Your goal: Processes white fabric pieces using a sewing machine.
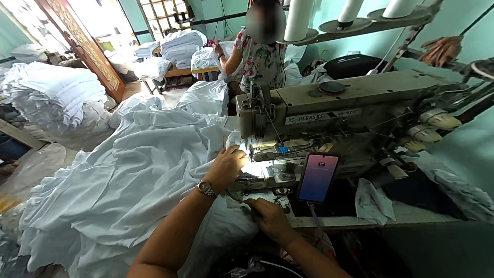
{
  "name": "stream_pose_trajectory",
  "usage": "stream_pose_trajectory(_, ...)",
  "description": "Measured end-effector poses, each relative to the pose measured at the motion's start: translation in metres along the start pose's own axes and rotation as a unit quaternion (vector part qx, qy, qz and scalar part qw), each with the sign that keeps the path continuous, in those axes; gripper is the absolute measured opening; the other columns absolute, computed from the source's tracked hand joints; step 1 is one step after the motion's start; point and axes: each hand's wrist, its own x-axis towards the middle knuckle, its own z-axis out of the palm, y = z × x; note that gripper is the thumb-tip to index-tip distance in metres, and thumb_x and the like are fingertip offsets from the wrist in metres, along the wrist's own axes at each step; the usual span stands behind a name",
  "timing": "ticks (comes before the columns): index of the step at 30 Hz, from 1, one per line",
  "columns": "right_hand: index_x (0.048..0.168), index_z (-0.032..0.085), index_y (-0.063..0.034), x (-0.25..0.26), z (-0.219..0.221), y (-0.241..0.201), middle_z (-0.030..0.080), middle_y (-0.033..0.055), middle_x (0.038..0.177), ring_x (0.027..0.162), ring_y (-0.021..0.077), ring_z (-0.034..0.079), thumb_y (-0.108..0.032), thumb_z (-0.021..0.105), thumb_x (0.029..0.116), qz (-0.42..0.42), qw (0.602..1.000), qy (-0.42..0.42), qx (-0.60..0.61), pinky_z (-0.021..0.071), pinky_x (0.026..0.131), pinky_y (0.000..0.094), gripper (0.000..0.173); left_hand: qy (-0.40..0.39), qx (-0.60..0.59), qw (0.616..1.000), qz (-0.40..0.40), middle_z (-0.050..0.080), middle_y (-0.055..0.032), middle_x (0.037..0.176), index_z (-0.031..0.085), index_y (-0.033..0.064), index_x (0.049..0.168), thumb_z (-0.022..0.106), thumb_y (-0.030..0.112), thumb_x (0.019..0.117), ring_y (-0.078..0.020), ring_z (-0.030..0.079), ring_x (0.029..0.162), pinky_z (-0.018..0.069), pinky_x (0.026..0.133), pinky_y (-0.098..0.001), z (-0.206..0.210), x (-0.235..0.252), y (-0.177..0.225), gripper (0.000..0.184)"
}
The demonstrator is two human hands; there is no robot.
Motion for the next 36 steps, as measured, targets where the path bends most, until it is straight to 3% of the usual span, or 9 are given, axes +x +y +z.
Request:
stream_pose_trajectory(21,0.113,0.076,-0.0147,0.002,0.002,0.0,0.073,0.0026,0.087,0.077,0.0148,0.071,-0.018,0.059,0.0911,0.018,1.0,-0.007,0.005,0.0608,0.07,0.0339,0.028,-0.028,-0.048,0.998,-0.039,0.07,-0.0068,0.125,0.073,0.007,0.111,0.047,-0.001,0.0989,-0.0271,0.055,0.134,0.0462,0.108,-0.0488,-0.003,0.002,0.001,0.029)
stream_pose_trajectory(31,0.11,0.078,-0.0144,0.004,0.001,-0.003,0.074,0.0028,0.09,0.079,0.0171,0.073,-0.02,0.062,0.0886,0.03,0.999,-0.02,-0.002,0.0619,0.071,0.0389,0.027,-0.049,-0.075,0.994,-0.067,0.069,-0.0128,0.122,0.071,0.0035,0.118,0.046,-0.002,0.0985,-0.0296,0.06,0.126,0.0469,0.108,-0.0469,-0.01,0.01,0.005,0.032)
stream_pose_trajectory(36,0.108,0.078,-0.0167,0.0,0.004,0.0,0.073,0.0004,0.087,0.077,0.0146,0.072,-0.022,0.061,0.0882,0.025,0.999,-0.019,-0.012,0.0612,0.067,0.0369,0.026,-0.014,-0.092,0.995,-0.033,0.07,-0.0136,0.117,0.073,0.0039,0.109,0.052,-0.006,0.0941,-0.0306,0.062,0.123,0.0485,0.107,-0.0451,-0.002,0.018,-0.007,0.028)
